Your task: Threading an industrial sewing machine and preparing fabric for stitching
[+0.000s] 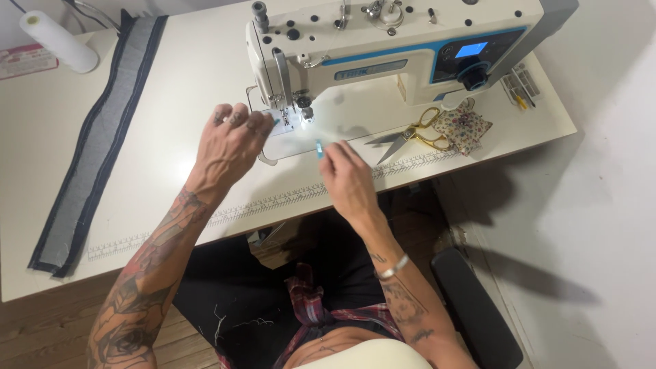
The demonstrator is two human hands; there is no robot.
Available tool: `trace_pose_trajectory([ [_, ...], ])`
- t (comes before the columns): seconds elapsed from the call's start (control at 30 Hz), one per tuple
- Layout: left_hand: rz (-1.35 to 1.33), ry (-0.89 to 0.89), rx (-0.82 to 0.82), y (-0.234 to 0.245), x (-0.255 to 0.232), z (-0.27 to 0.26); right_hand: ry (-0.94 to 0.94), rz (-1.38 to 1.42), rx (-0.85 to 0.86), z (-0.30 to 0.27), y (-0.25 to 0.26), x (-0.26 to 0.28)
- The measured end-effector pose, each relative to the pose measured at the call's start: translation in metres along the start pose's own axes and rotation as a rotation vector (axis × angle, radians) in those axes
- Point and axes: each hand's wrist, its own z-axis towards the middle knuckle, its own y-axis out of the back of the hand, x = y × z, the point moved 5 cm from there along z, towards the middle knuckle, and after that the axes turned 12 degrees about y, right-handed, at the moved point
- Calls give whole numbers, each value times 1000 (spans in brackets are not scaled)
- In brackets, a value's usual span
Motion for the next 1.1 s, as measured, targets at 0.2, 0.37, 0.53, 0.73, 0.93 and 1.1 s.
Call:
trace_pose_trajectory([
  [0.2,7,-79,-338,18,-42,-32,-27,-70,-126,-14,41,16],
  [0.37,-1037,1087,342,38,-58,-9,-157,44,-117,-34,50,36],
  [0.53,-1990,1601,402,2,-95,-11,-191,66,-18,-47,42,48],
  [0.73,-2035,1638,41,-6,-99,-25,-190,-140,-348,-50,105,21],
  [0.93,-1964,1646,80,13,-114,-44,-336,-56,-669,-44,201,-43],
  [1.1,-1817,1600,107,27,-116,-59,-343,86,-652,37,258,-124],
])
